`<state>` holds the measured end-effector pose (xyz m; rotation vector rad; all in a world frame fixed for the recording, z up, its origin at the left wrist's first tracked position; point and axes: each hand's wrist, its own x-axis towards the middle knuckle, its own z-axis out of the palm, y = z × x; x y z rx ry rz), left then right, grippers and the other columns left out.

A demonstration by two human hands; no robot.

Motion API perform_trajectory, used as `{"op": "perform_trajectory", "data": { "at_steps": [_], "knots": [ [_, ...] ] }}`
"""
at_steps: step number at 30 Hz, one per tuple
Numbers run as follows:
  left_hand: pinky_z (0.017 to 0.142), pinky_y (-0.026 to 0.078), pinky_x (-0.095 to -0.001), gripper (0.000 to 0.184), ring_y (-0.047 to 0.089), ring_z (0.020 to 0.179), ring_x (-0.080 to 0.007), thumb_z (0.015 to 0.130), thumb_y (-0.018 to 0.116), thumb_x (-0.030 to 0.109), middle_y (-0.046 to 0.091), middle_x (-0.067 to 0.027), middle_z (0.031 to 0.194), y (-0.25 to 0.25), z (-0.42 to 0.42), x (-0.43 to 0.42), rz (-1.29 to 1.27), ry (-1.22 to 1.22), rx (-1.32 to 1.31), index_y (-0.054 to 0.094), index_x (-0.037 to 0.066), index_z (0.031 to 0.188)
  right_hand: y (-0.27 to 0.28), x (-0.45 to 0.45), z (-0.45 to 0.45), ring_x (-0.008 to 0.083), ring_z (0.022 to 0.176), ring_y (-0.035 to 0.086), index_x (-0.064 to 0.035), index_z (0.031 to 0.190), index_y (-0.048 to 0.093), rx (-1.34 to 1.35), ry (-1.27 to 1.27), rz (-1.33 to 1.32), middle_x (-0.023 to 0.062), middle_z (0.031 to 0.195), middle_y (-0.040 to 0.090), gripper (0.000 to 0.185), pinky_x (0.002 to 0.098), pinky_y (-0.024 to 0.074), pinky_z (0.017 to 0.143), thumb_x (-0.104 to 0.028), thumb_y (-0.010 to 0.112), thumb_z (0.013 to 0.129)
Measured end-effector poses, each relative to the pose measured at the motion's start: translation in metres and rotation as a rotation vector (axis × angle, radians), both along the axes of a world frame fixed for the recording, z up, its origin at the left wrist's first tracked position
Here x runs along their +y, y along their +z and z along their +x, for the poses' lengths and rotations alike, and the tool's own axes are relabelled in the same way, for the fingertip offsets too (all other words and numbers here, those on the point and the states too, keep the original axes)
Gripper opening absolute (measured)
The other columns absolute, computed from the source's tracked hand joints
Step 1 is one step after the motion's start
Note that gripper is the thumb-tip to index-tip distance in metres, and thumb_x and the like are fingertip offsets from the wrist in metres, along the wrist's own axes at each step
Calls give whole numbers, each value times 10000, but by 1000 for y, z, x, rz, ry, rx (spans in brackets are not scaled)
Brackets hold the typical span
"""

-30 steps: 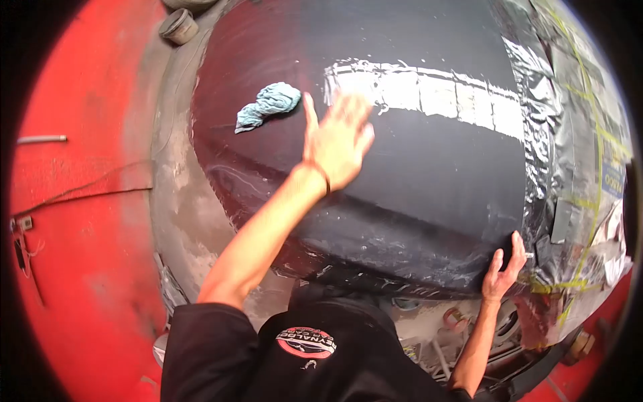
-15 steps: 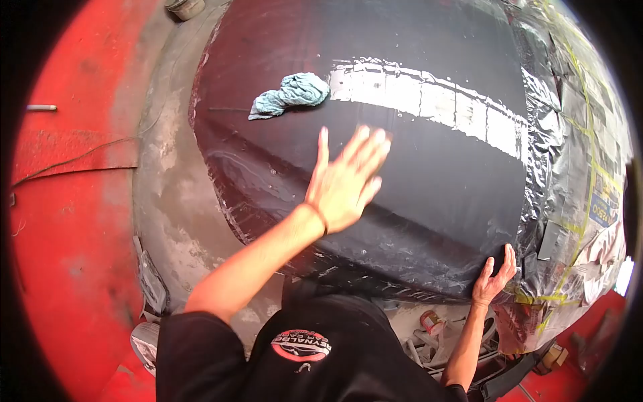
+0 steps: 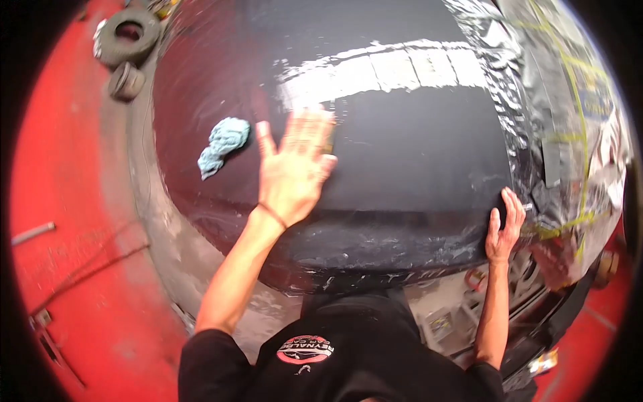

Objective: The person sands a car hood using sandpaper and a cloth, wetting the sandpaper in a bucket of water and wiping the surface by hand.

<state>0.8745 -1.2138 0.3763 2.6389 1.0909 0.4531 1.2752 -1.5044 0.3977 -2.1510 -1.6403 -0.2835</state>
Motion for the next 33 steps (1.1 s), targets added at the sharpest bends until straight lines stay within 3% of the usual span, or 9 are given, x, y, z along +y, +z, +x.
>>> {"op": "perform_trajectory", "data": {
  "at_steps": [5, 13, 16, 20, 21, 23, 28, 30, 33],
  "knots": [
    [1263, 361, -573, 486, 657, 1372, -322, 1147, 588, 349, 698, -130, 1491, 25, 13, 29, 99, 197, -457, 617, 71, 1544, 3, 2, 0, 339, 1406, 585, -45, 1436, 684, 18, -17, 37, 139, 1487, 677, 415, 466, 415, 1215, -104, 704, 1026],
    [1264, 7, -819, 795, 249, 1690, -312, 1079, 380, 686, 352, -49, 1799, 3, 52, -52, 11, -634, 258, 397, 214, 1719, 3, 0, 1, 330, 1357, 618, -72, 1395, 716, 21, -32, 82, 104, 1451, 702, 396, 457, 443, 1184, -101, 724, 1001],
    [1268, 89, -809, 586, 200, 1700, -344, 1177, 311, 354, 278, -75, 1828, 18, 86, 40, 334, -381, 458, 356, 165, 1730, 1, -2, 4, 321, 1350, 623, -78, 1390, 721, 37, -24, 96, 95, 1441, 706, 395, 453, 451, 1174, -105, 729, 996],
    [1244, 127, -834, 582, 192, 1701, -333, 1192, 284, 326, 240, -105, 1837, 11, 120, 90, 157, -200, 204, 337, 107, 1729, 4, 0, 2, 311, 1340, 629, -82, 1376, 727, 67, -38, 117, 90, 1432, 712, 395, 449, 458, 1168, -111, 738, 981],
    [1235, 139, -844, 564, 253, 1679, -338, 1172, 344, 315, 286, -96, 1823, 34, 131, 42, 439, -372, 732, 415, 134, 1701, 3, 0, 2, 311, 1339, 631, -81, 1372, 728, 74, -50, 119, 91, 1430, 713, 397, 449, 459, 1168, -112, 741, 976],
    [1298, 26, -760, 598, 312, 1657, -332, 1115, 463, 401, 399, -87, 1774, 21, 125, -38, 58, -666, 193, 500, 160, 1662, 3, -3, 3, 314, 1340, 633, -78, 1365, 730, 87, -61, 122, 94, 1427, 716, 412, 447, 458, 1170, -115, 755, 955],
    [1307, 44, -739, 602, 268, 1687, -293, 1157, 420, 404, 370, -64, 1795, 23, 160, 19, 613, -468, 560, 376, 239, 1735, -2, -17, 15, 297, 1293, 675, -43, 1377, 718, 182, -62, 342, 140, 1382, 728, 353, 403, 508, 1137, -88, 696, 1028],
    [1296, 69, -757, 598, 266, 1685, -323, 1171, 423, 398, 373, -70, 1793, 3, 168, 81, 169, -339, 159, 358, 234, 1743, -15, -27, 23, 242, 1279, 681, -48, 1403, 709, 485, -211, 498, 120, 1380, 731, 330, 369, 509, 1129, -106, 642, 1084],
    [1282, 17, -783, 625, 254, 1686, -326, 1182, 394, 494, 340, -90, 1805, -4, 165, 57, 283, -574, 154, 324, 257, 1756, -23, -33, 29, 217, 1300, 673, -76, 1466, 683, 694, -310, 657, 119, 1381, 728, 355, 335, 497, 1146, -150, 611, 1127]
  ]
}}
